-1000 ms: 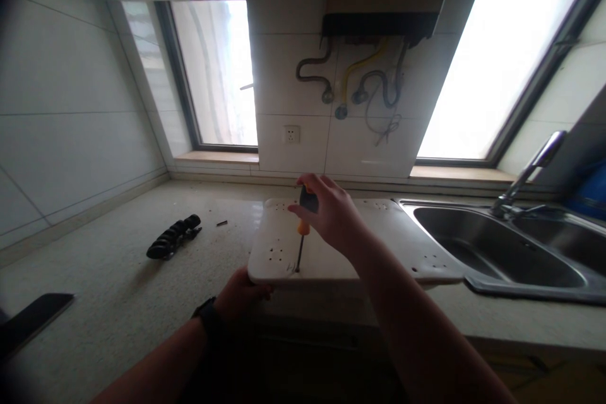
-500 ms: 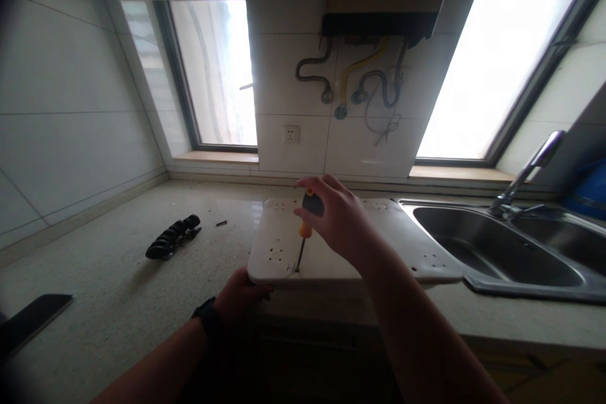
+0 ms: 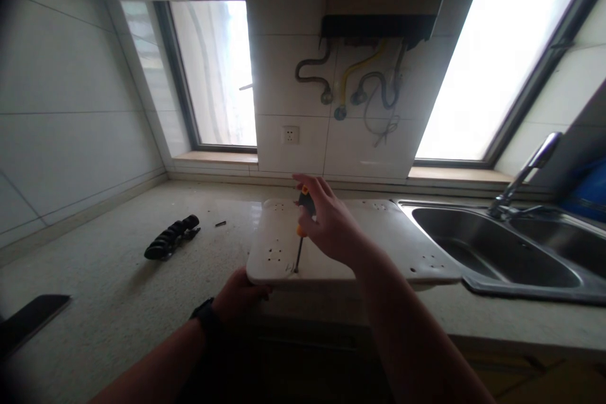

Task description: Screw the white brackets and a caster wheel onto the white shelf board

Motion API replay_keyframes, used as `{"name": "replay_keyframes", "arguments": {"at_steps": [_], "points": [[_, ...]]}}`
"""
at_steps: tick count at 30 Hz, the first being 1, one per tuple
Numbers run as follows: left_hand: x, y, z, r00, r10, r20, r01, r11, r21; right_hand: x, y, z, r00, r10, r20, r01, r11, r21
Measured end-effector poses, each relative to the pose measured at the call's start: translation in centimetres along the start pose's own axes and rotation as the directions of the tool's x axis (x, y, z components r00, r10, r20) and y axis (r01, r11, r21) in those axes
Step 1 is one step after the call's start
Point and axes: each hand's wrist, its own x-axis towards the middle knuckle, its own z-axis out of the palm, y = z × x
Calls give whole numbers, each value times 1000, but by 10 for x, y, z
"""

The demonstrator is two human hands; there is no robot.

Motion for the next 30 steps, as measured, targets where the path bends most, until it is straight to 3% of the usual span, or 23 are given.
{"name": "replay_keyframes", "arguments": {"at_steps": [4,10,13,15,17,19,21,23,27,30], "points": [[-1,3,0,1000,-11,2,11,1000,6,1,-5,-6,998,32,56,-23,990,-142],[-2,8,2,1000,-26,-7,26,999,18,-1,-15,-5,990,39,-134,-78,951,-298],[-2,7,2,999,-30,-11,30,999,15,-1,-13,-7,992,74,-106,-102,950,-295],[-1,6,2,1000,-31,-2,31,999,23,0,-10,-9,994,98,-41,-104,973,-206],[-1,5,2,1000,-19,5,19,999,38,1,-4,-9,996,75,46,-76,997,20],[0,3,1,1000,-6,8,6,999,46,2,2,-8,991,20,131,-58,952,299],[0,3,1,1000,-13,4,12,999,44,3,6,-5,986,-5,166,-67,903,425],[-1,3,1,1000,-31,-3,31,999,37,3,7,-2,993,17,115,-55,941,334],[-2,5,0,1000,-25,-5,25,999,40,0,4,6,985,-28,-170,15,997,-73],[-2,6,0,1000,-18,-13,19,998,54,0,5,8,975,-54,-216,12,982,-188]]}}
